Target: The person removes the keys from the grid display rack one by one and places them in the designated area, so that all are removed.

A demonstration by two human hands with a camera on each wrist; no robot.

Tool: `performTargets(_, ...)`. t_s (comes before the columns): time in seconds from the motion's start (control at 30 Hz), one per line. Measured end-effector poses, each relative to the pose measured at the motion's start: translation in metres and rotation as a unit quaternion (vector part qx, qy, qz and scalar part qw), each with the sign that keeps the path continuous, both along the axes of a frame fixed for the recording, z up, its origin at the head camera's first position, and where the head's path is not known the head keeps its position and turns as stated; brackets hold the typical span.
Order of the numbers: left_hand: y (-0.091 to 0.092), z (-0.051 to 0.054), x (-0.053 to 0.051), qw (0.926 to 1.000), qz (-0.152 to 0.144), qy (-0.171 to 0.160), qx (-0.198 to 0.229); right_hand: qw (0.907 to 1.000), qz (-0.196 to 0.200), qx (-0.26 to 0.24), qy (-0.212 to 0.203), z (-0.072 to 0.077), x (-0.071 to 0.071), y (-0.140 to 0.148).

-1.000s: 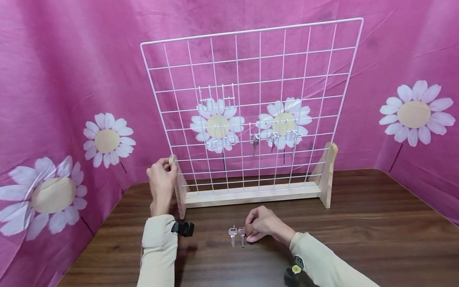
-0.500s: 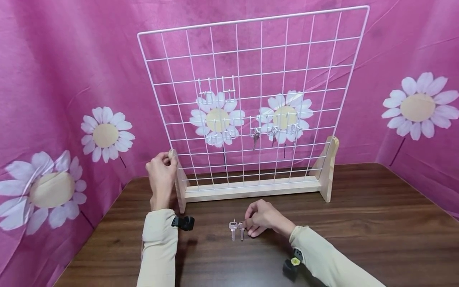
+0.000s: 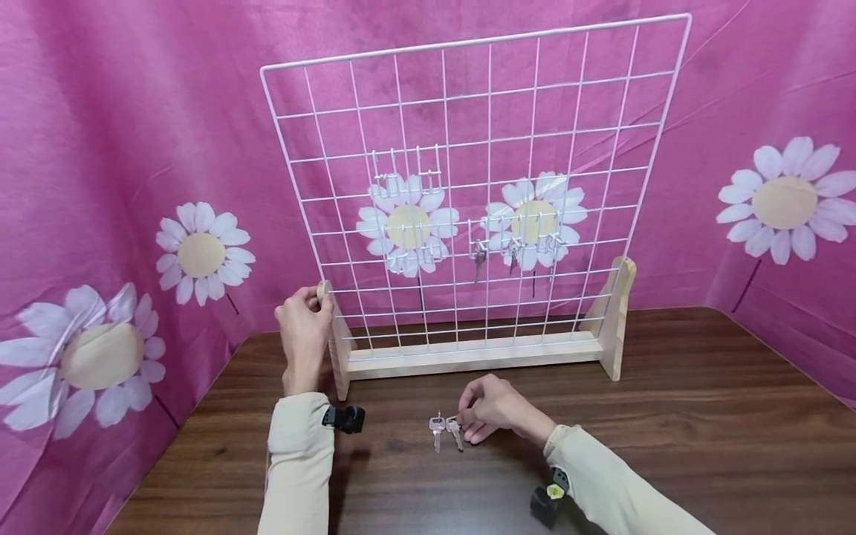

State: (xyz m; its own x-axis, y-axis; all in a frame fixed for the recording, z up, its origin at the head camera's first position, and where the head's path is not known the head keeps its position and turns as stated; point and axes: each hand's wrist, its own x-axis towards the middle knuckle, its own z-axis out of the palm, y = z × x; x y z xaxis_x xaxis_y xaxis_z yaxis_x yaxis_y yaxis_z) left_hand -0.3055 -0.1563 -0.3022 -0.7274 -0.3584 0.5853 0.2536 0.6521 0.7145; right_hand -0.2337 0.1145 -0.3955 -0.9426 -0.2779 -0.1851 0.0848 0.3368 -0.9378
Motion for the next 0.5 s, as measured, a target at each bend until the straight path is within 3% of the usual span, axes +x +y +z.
performTargets(0.27,0.0011,-0.0002,0.0004,1.0000,-0.003,-0.001,0.006,0.9986,0.043,-0.022,-0.023,0.0014,0.0046,0.0035)
performTargets(0.5,0.0003,0.0001,0.0012,1.0000,-0.004,-0.001,0.007,0.9975,0.047,-0.032,-0.042,0.0022,0.0052,0.0009)
